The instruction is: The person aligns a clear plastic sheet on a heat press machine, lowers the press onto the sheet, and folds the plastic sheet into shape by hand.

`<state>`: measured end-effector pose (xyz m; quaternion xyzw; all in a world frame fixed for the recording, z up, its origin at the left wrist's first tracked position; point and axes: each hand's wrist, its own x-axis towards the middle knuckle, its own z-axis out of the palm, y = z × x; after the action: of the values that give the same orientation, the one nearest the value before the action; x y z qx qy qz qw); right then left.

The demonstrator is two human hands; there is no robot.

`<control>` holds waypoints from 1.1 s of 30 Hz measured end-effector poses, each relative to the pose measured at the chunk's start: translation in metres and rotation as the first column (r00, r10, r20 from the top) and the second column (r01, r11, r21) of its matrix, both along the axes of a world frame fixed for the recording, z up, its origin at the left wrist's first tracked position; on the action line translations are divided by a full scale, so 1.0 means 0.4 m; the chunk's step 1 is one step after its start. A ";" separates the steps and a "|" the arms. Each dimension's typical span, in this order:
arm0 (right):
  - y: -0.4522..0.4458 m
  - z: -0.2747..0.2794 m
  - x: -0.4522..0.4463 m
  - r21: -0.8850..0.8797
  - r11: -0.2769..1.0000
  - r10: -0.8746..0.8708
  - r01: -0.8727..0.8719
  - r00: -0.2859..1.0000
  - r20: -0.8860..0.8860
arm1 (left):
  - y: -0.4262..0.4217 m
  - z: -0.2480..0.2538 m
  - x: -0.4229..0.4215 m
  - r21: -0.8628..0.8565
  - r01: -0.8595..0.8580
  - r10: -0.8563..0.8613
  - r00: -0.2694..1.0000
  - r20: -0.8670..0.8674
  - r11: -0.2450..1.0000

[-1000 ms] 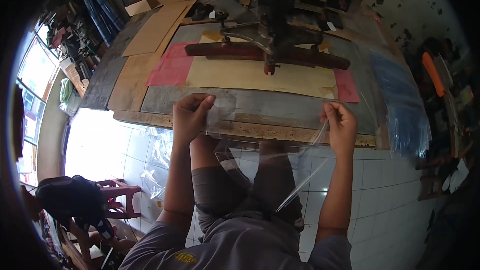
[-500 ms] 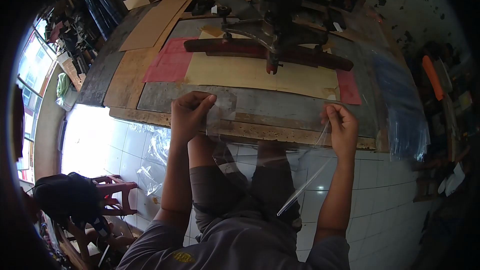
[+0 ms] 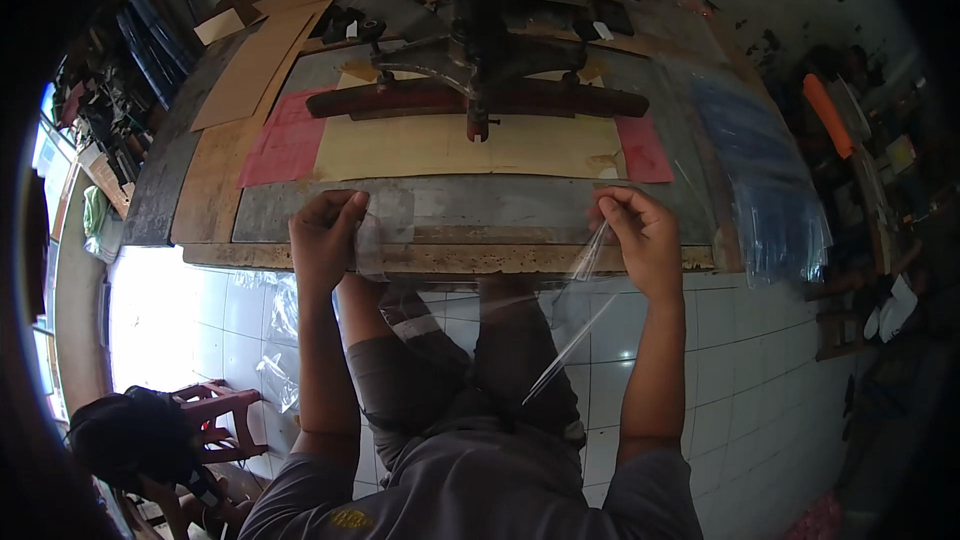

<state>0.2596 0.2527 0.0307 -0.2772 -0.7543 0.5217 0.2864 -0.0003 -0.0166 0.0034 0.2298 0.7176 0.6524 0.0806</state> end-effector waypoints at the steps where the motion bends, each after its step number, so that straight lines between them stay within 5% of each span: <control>1: -0.001 0.002 0.000 -0.002 1.000 -0.005 0.005 1.000 0.008 | 0.001 0.001 0.001 0.006 -0.001 0.001 1.000 0.000 1.000; 17: 0.003 -0.025 -0.029 0.032 0.995 -0.091 0.094 0.994 -0.066 | 0.016 0.002 0.006 0.007 0.018 -0.018 1.000 -0.008 1.000; 29: 0.154 -0.004 -0.166 0.432 0.901 -0.079 -0.032 0.968 0.238 | 0.109 0.078 -0.104 -0.366 0.078 -0.116 0.990 -0.083 0.927; 33: 0.185 -0.009 -0.219 0.422 0.905 -0.083 -0.058 0.948 0.307 | 0.153 0.044 -0.179 -0.481 0.006 -0.176 0.934 -0.309 0.877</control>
<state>0.1720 0.3267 0.0272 -0.2932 -0.8843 0.2908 0.2180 -0.0721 0.0448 0.0211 0.3475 0.8458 0.4029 0.0387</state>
